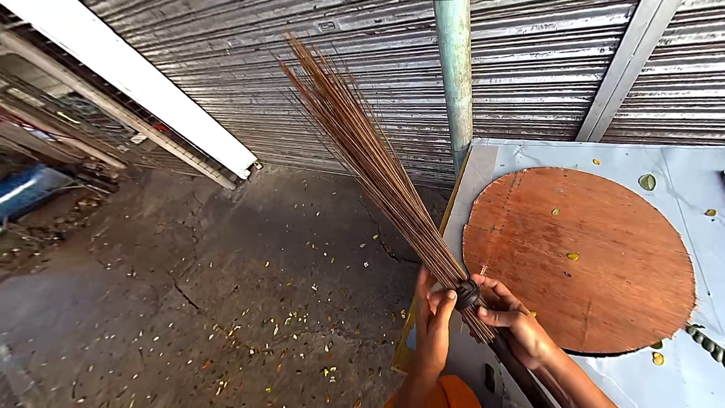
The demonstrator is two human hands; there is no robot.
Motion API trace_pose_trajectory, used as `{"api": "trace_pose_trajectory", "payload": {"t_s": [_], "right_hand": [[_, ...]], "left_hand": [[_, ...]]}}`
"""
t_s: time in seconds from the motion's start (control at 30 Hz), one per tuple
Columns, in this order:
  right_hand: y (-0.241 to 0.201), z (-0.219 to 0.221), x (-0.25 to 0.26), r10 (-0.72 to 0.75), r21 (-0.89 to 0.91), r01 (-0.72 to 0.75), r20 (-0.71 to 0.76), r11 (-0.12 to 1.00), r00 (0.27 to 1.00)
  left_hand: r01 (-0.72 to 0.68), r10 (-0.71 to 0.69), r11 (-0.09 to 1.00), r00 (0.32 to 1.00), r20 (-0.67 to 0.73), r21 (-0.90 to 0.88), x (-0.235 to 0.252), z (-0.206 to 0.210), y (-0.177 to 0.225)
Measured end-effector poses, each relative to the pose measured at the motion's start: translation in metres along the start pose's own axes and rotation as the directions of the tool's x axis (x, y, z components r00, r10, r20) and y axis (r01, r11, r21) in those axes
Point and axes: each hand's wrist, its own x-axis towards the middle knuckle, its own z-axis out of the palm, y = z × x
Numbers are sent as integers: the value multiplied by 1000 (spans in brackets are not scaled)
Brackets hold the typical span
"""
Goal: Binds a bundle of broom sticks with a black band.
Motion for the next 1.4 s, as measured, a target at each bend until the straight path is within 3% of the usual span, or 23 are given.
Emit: {"api": "trace_pose_trajectory", "payload": {"t_s": [0.1,0.23,0.37,0.43,0.5,0.63,0.73,1.0,1.27,1.4], "right_hand": [[-19,28,-11,-190,-52,190,13,980,982],[-28,56,-16,-373,-149,372,25,916,928],[-23,71,-16,-549,-278,548,82,789,832],[-23,72,-14,-658,-409,641,121,650,744],[-22,70,-10,-775,-569,694,148,441,614],[-29,65,-10,-890,-718,688,242,103,386],[-48,64,-21,-906,-797,599,307,-78,290],[-62,63,-24,-820,-724,632,520,-277,238],[-92,56,-25,-642,-613,687,716,-391,274],[-96,58,-22,-600,-556,641,779,-528,182]], "left_hand": [[-21,28,981,999,30,-193,-5,10,27],[-82,95,972,994,47,-220,1,15,54],[-87,60,967,991,-118,-240,11,22,82],[-86,30,950,982,-187,-299,9,27,95],[-90,12,926,978,-210,-365,6,30,102],[-154,86,909,978,-188,-387,0,34,108],[-159,88,917,975,-204,-366,-4,38,114],[-160,83,937,966,-247,-310,-8,41,118],[-117,62,965,971,-230,-234,-11,37,117],[-101,45,966,972,-229,-239,-12,37,117]]}}
